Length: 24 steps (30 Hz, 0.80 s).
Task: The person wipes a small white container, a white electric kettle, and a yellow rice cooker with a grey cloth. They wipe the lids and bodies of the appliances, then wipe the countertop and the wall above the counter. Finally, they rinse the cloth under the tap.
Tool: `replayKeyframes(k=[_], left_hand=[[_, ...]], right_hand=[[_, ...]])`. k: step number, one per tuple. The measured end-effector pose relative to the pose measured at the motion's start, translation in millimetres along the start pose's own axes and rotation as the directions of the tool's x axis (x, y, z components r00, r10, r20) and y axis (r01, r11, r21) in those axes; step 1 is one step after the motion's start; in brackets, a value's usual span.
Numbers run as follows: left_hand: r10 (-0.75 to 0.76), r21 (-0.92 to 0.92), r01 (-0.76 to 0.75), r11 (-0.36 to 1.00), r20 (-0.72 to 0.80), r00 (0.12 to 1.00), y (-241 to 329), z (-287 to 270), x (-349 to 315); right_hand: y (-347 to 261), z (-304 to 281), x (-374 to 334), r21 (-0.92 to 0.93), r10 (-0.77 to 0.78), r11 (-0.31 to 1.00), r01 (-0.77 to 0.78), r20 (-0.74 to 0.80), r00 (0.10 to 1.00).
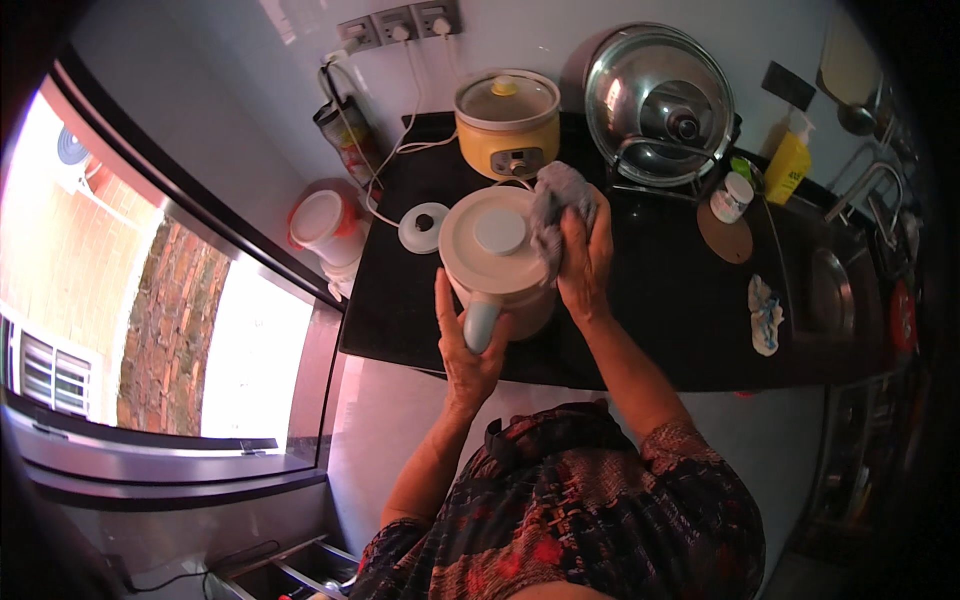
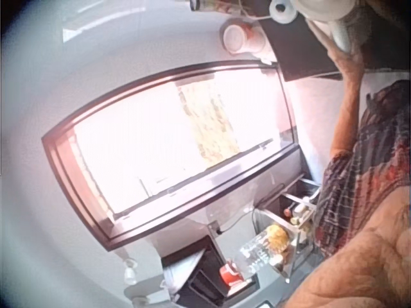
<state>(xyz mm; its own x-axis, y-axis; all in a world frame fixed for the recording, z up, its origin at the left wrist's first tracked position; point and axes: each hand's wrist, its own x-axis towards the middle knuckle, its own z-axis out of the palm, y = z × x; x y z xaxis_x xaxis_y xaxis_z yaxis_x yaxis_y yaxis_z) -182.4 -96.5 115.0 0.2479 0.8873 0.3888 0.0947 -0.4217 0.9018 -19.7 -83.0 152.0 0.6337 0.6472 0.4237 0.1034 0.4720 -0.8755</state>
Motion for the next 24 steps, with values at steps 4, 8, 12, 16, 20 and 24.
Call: replayKeyframes(k=[4,8,12,16,20,24], left_hand=[[-0.065,-0.052,0.064,0.997,-0.015,0.998,5,6,-2],[-0.034,0.052,0.036,0.998,-0.047,0.998,3,4,-1],[0.073,0.142,-0.065,0.988,-0.055,0.996,3,8,4],[0.029,0.162,-0.025,0.987,-0.019,0.999,-4,2,3],[-0.038,0.111,0.039,0.993,-0.011,0.999,-6,-2,-2],[-0.063,0.073,0.066,0.995,-0.048,0.997,3,7,-4]], right_hand=[[48,-22,1,0.314,0.121,0.944,-0.104,-0.037,0.992],[53,-27,-20,0.144,0.205,0.969,-0.200,-0.022,0.979],[29,-26,-79,0.087,-0.102,0.992,0.096,0.066,0.993],[52,-19,-84,0.080,-0.062,0.995,0.059,0.030,0.998],[58,-24,-13,0.255,0.044,0.966,-0.044,0.006,0.999],[114,-39,37,0.294,-0.052,0.954,-0.057,0.352,0.935]])
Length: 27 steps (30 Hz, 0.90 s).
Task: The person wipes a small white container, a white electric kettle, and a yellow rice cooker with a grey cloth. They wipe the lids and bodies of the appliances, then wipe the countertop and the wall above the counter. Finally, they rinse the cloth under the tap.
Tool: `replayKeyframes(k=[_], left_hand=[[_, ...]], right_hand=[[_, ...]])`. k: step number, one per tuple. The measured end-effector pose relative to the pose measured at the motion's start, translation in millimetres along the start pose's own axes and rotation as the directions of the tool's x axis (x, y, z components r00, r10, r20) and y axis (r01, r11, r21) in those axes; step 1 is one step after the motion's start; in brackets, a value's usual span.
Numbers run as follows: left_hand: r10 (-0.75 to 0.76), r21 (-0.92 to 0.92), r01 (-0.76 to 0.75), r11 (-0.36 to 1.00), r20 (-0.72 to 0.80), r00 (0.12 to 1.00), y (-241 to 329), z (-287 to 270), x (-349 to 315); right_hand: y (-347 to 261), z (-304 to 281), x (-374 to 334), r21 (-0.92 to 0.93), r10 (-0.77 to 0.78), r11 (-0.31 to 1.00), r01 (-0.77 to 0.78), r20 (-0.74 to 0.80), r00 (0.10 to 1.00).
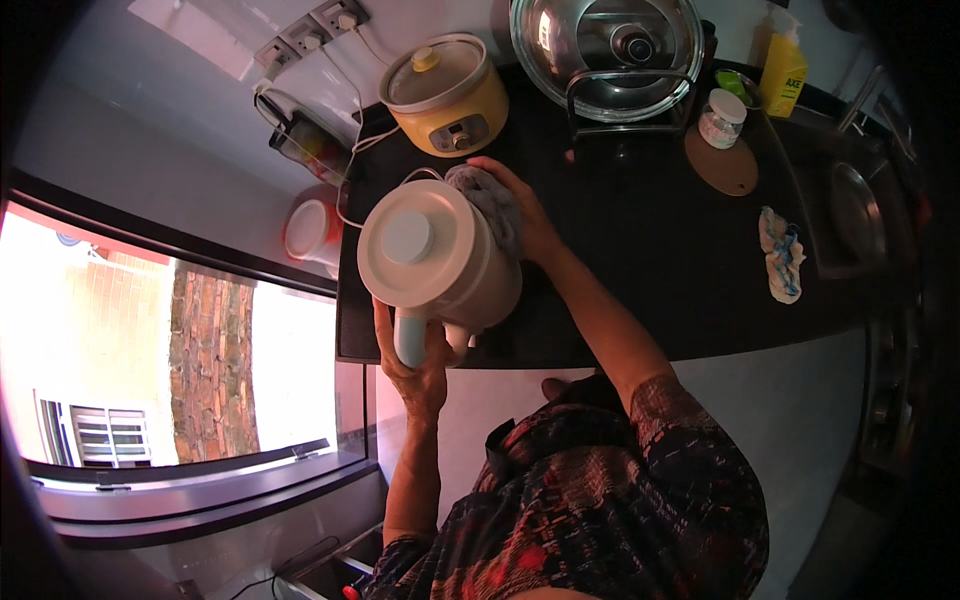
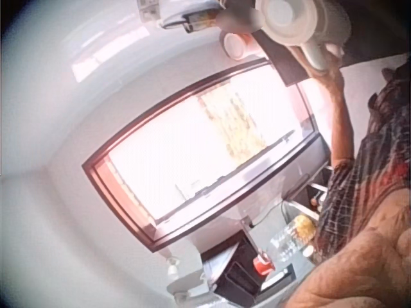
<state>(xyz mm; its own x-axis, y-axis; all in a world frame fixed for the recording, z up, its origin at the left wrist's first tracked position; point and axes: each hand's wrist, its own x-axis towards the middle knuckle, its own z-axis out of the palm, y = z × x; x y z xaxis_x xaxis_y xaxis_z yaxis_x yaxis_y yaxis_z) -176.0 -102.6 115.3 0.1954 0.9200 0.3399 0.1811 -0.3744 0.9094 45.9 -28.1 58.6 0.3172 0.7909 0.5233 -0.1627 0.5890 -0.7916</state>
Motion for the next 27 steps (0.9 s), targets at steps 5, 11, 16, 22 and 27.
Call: replayKeyframes(k=[5,11,16,22,27], left_hand=[[-0.034,0.054,0.036,0.998,-0.040,0.999,7,9,0],[-0.013,0.060,0.020,0.998,-0.123,0.992,6,21,-1],[-0.006,0.110,0.029,0.993,-0.206,0.979,22,49,-10],[0.015,0.065,0.001,0.998,-0.257,0.966,28,72,-19],[-0.200,-0.016,0.202,0.979,-0.238,0.950,42,82,-18]], right_hand=[[50,-19,-24,-0.068,0.223,0.971,-0.228,-0.067,0.972],[35,23,-95,0.012,0.194,0.974,-0.226,-0.559,0.806],[-19,48,-124,-0.065,0.222,0.963,-0.260,-0.354,0.909],[-68,49,-97,-0.389,-0.122,0.920,0.039,-0.190,0.974],[0,2,-28,-0.067,0.138,0.985,-0.157,-0.234,0.962]])
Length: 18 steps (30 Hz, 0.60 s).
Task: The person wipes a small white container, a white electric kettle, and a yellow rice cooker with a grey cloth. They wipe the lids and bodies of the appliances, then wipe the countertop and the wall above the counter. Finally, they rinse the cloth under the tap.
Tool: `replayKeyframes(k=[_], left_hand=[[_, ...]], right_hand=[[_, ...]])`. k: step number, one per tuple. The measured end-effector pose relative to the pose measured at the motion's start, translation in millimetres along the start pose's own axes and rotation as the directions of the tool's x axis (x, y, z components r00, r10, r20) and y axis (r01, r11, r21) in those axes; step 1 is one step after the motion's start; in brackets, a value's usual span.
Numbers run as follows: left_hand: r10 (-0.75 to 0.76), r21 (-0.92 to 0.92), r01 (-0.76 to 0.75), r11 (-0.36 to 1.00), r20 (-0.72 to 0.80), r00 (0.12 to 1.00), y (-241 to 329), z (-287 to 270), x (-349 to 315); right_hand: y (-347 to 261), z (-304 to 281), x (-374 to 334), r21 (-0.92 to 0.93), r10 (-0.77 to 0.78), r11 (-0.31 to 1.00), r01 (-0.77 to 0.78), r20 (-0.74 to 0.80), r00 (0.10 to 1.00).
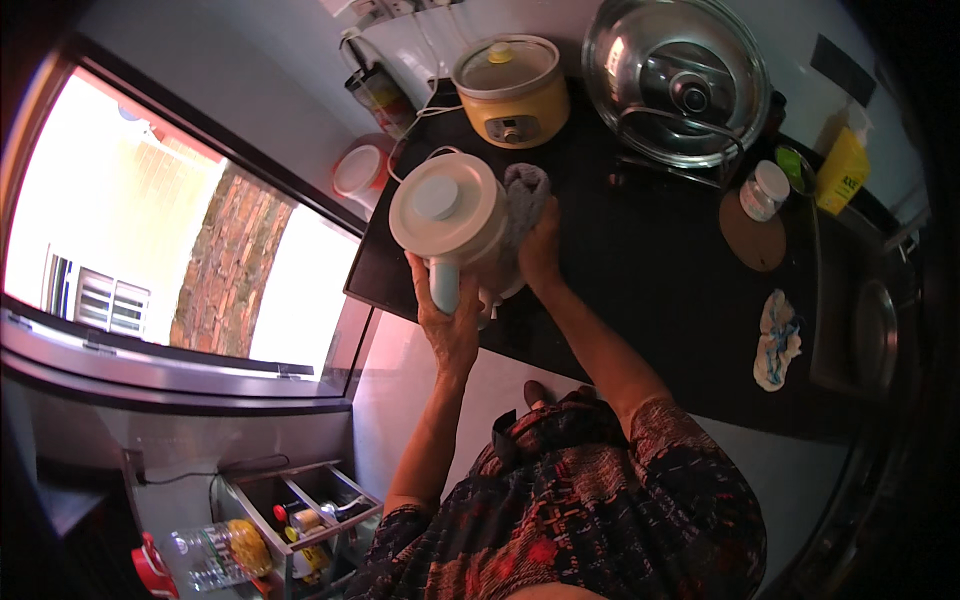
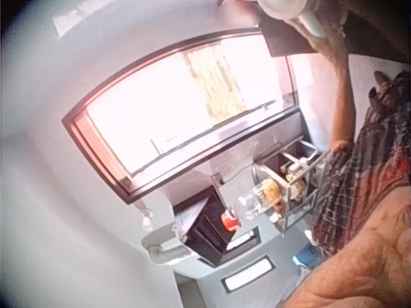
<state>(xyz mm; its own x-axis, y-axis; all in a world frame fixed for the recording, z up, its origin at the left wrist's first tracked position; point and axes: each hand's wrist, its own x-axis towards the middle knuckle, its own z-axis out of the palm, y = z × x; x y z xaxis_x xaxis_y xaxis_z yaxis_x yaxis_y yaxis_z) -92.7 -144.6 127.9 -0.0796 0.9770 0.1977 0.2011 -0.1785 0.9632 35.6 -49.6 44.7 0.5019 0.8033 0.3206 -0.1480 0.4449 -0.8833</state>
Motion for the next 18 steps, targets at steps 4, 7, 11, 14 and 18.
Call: replayKeyframes(k=[4,7,11,14,18], left_hand=[[0.156,0.120,-0.154,0.981,-0.010,0.988,-19,-5,5],[0.167,0.162,-0.166,0.973,0.006,0.986,-15,-15,1],[0.035,0.081,-0.035,0.996,0.010,0.999,-8,-10,-5],[-0.063,0.146,0.054,0.988,0.063,0.996,-2,-11,-6],[-0.087,0.164,0.074,0.984,0.078,0.993,-4,-10,-10]], right_hand=[[22,-16,-29,-0.093,0.175,0.980,-0.178,-0.039,0.984],[0,-12,-87,-0.140,0.133,0.983,-0.119,0.095,0.987],[-95,-1,-103,0.032,0.159,0.983,-0.179,0.325,0.932],[-105,-2,-92,0.121,0.225,0.946,-0.300,0.418,0.880],[-75,-8,-99,0.088,0.271,0.927,-0.364,0.512,0.815]])
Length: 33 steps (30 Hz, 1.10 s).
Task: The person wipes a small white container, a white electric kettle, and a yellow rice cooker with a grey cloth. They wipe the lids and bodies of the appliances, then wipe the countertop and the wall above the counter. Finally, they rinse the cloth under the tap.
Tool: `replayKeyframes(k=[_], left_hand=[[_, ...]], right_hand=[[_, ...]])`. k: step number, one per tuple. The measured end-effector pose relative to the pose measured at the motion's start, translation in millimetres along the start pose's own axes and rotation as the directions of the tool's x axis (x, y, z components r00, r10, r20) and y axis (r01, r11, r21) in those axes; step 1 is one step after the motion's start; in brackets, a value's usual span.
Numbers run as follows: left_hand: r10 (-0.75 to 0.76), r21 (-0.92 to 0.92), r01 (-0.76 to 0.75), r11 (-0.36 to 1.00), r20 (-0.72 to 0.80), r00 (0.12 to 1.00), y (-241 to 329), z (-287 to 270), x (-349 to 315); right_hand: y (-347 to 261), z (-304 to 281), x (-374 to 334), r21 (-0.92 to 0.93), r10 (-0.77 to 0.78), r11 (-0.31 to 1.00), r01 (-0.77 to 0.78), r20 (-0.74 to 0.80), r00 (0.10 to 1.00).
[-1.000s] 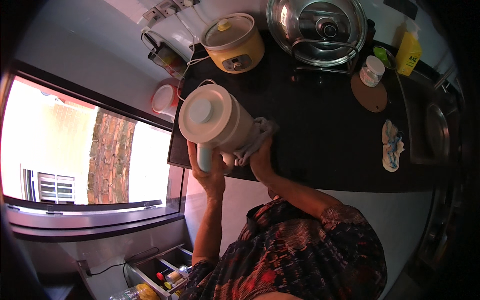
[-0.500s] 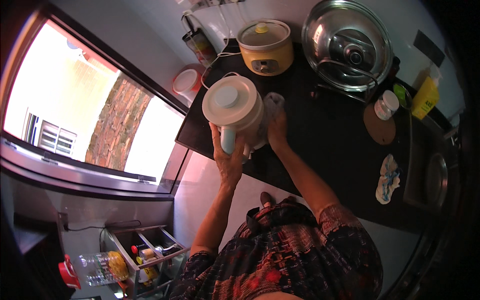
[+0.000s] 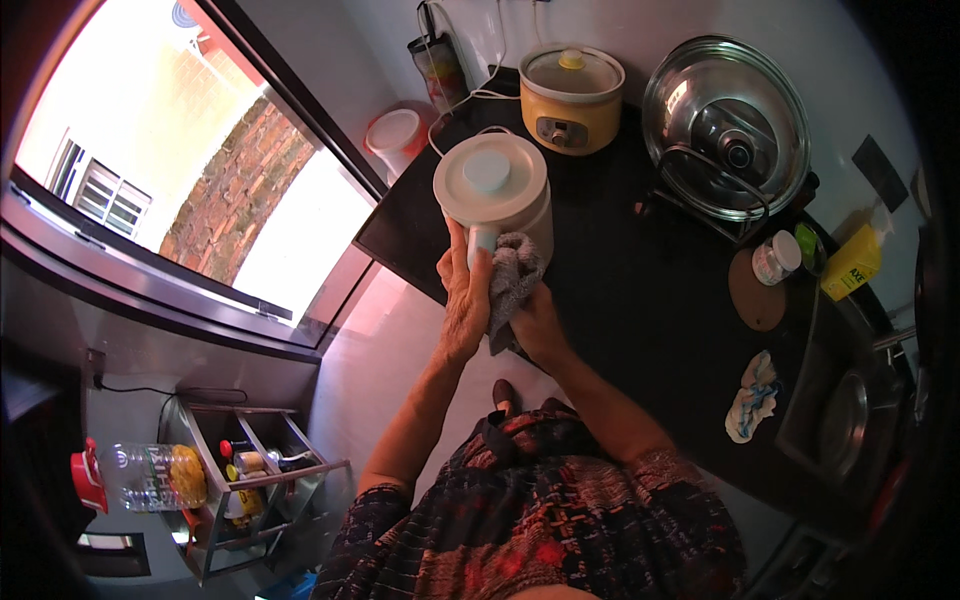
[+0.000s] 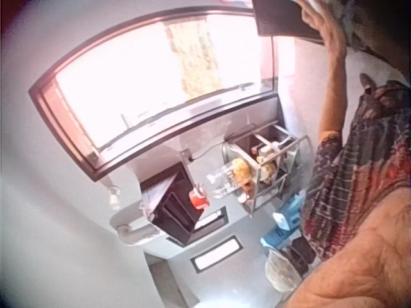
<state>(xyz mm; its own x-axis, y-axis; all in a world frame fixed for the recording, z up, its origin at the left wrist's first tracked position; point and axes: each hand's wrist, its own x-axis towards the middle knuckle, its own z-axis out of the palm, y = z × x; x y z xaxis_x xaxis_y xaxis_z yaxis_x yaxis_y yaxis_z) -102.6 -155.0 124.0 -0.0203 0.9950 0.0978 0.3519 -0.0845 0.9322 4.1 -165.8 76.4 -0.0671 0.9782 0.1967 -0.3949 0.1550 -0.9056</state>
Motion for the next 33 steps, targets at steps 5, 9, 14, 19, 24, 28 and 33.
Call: replayKeyframes(k=[5,9,14,19,24,28,33], left_hand=[[-0.042,-0.109,0.046,0.993,0.042,0.998,10,-5,-3],[-0.051,-0.143,0.052,0.988,0.011,0.999,8,-3,-2],[-0.050,-0.226,0.059,0.972,0.048,0.998,0,-3,4],[0.137,-0.126,-0.129,0.984,0.062,0.989,-26,4,7],[-0.054,-0.787,0.039,0.616,0.007,0.999,-35,-4,-15],[-0.112,-0.844,0.460,0.277,0.447,0.888,5,-46,-72],[-0.213,-0.862,0.212,0.461,0.125,0.969,-5,-66,-68]], right_hand=[[6,-25,7,-0.285,-0.166,0.926,0.248,0.283,0.944],[17,-44,5,-0.743,-0.154,0.550,0.380,0.357,0.921],[12,-30,-7,-0.337,-0.071,0.935,0.107,0.116,0.991],[-55,4,-3,-0.305,-0.404,0.875,0.377,-0.031,0.914],[-78,17,-9,-0.629,-0.649,0.253,0.735,0.453,0.611],[-71,9,-24,-0.592,-0.339,0.287,0.753,0.673,0.658],[-105,-14,-14,-0.490,-0.425,0.523,0.697,0.559,0.712]])
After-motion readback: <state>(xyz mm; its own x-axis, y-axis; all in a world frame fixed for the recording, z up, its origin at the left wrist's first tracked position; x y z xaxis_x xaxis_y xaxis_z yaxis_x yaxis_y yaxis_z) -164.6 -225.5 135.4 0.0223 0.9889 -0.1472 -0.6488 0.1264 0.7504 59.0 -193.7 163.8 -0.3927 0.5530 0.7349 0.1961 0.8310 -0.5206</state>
